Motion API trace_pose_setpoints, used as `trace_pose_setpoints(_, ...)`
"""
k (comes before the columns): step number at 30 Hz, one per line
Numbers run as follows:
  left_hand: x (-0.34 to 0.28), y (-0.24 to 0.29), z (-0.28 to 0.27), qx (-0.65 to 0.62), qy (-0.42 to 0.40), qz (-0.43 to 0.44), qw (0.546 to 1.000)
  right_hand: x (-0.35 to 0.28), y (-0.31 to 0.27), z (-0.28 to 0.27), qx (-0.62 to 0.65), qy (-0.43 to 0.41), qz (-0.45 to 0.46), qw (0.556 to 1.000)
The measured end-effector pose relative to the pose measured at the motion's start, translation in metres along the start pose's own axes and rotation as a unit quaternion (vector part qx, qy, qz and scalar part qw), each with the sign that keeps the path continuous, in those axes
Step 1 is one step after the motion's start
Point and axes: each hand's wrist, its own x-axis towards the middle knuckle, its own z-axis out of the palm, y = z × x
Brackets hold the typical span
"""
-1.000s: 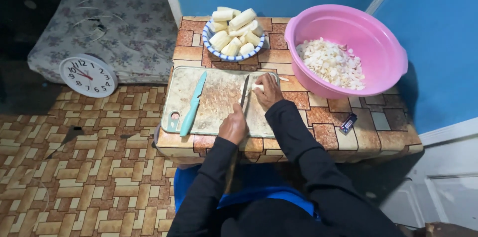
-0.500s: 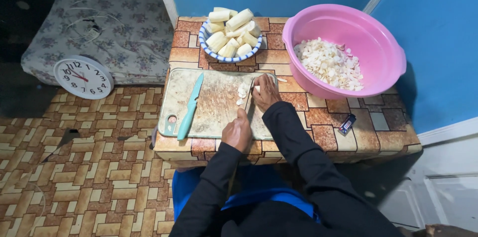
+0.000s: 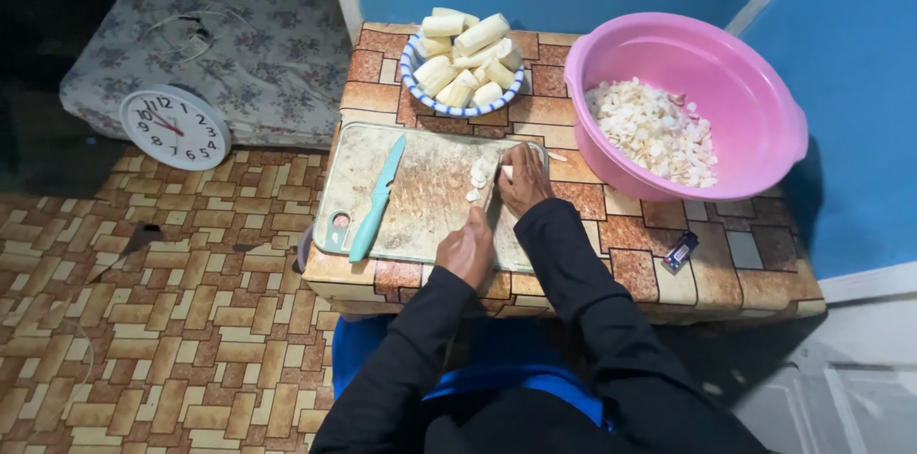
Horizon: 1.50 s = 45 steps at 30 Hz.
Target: Chopping peeled root vegetables into small cubes on a cutting board and transferring them to a bowl.
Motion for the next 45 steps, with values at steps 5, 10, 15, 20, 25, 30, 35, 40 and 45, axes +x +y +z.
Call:
trace_pose_setpoints(5, 0.001, -0.006, 0.005, -0.015, -0.006, -0.003, 1.0, -0.001, -0.003, -0.003, -0.001, -0.01, 0.009, 1.0)
trace_pose_setpoints(10, 0.013, -0.011, 0.005, -0.032, -0.025, -0.003, 0.999, 0.0, -0.005, -0.004, -0.005, -0.006, 0.011, 1.0)
trace_pose_setpoints(15, 0.023, -0.004, 0.003, -0.026, -0.024, -0.012, 0.999, 0.0, -0.005, -0.005, 0.005, 0.007, 0.004, 1.0)
trace_pose_setpoints(20, 0.048, -0.014, 0.023, -0.035, -0.051, -0.02, 0.998, -0.002, 0.002, 0.001, 0.002, 0.008, 0.006, 1.0)
trace_pose_setpoints(25, 0.052, -0.024, 0.027, -0.03, -0.07, -0.026, 0.997, -0.002, -0.008, -0.009, 0.029, 0.011, 0.002, 1.0)
trace_pose_setpoints(30, 0.008, -0.001, -0.026, -0.056, -0.102, -0.026, 0.993, -0.004, -0.017, -0.017, 0.028, 0.002, 0.012, 1.0)
trace_pose_setpoints(35, 0.0, -0.004, -0.012, -0.004, -0.061, -0.004, 0.998, -0.004, -0.017, -0.017, 0.017, -0.001, 0.012, 1.0)
trace_pose_setpoints(40, 0.004, -0.011, 0.007, 0.025, -0.031, 0.013, 0.999, -0.003, -0.02, -0.019, 0.011, -0.002, 0.021, 1.0)
trace_pose_setpoints(45, 0.017, -0.022, 0.026, 0.06, -0.009, 0.024, 0.998, -0.002, -0.023, -0.021, 0.011, -0.009, 0.028, 1.0)
